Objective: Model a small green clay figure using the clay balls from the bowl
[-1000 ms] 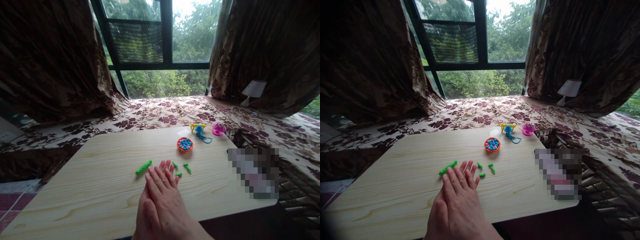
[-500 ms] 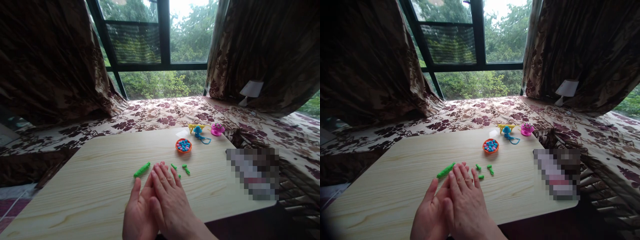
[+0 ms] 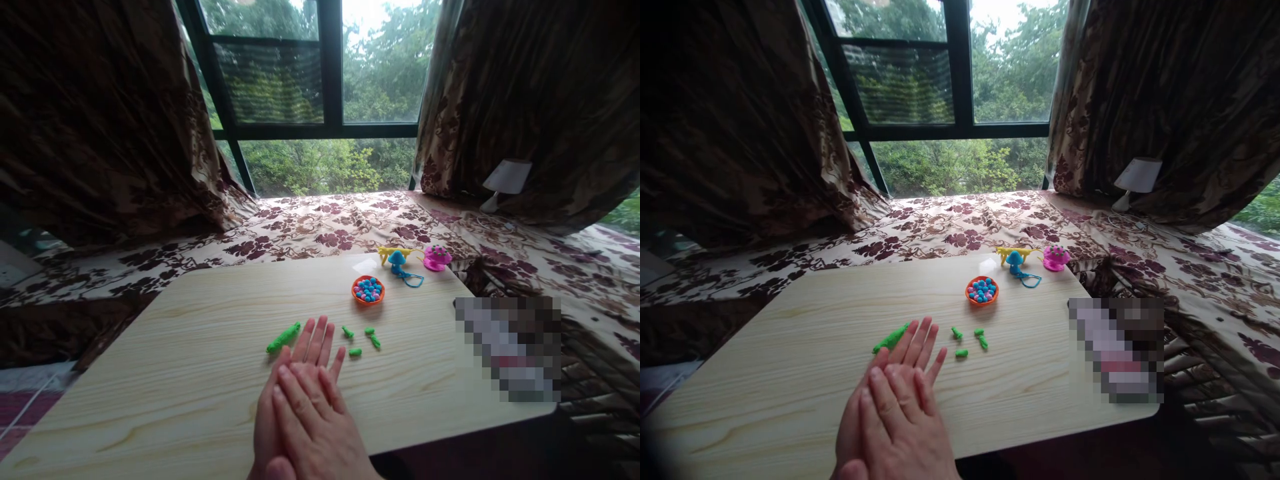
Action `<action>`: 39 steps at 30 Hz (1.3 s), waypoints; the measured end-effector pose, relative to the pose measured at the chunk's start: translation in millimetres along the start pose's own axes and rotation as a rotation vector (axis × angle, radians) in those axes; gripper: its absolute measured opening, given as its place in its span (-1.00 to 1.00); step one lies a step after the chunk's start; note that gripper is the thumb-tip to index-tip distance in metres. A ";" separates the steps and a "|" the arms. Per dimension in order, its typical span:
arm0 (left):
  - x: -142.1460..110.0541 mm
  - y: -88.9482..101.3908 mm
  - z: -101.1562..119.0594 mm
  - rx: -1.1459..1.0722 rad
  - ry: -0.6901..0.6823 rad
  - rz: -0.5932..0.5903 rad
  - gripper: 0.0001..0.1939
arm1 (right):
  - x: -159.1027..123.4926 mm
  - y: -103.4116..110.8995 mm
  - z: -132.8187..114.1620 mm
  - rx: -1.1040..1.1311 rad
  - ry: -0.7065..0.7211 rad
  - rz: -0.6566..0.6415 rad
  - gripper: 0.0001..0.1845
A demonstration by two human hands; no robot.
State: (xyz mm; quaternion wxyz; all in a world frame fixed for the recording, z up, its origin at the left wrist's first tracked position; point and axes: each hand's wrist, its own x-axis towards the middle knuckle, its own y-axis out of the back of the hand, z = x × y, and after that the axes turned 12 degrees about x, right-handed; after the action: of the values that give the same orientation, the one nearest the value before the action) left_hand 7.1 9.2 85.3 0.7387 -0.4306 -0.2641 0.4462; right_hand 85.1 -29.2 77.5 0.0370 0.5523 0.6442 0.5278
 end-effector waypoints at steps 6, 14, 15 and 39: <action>-0.7 3.4 -3.6 -0.016 0.093 0.028 -0.52 | 5.6 10.2 5.8 0.041 -0.218 -0.044 -0.48; 1.4 6.3 -7.2 -0.016 0.029 0.066 -0.56 | 10.2 7.0 3.8 0.073 -0.234 -0.018 -0.47; 1.4 7.1 -6.5 -0.023 0.053 0.063 -0.55 | 10.5 9.0 5.4 0.066 -0.264 -0.013 -0.49; 3.7 8.0 -2.3 -0.062 0.095 0.037 -0.50 | 7.9 9.2 15.0 0.073 -0.232 -0.065 -0.50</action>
State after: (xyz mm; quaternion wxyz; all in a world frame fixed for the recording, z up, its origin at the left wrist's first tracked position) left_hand 7.2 13.5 77.2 0.7284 -0.4787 -0.2346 0.4305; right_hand 97.7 -15.2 81.8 0.1080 0.5894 0.6720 0.4351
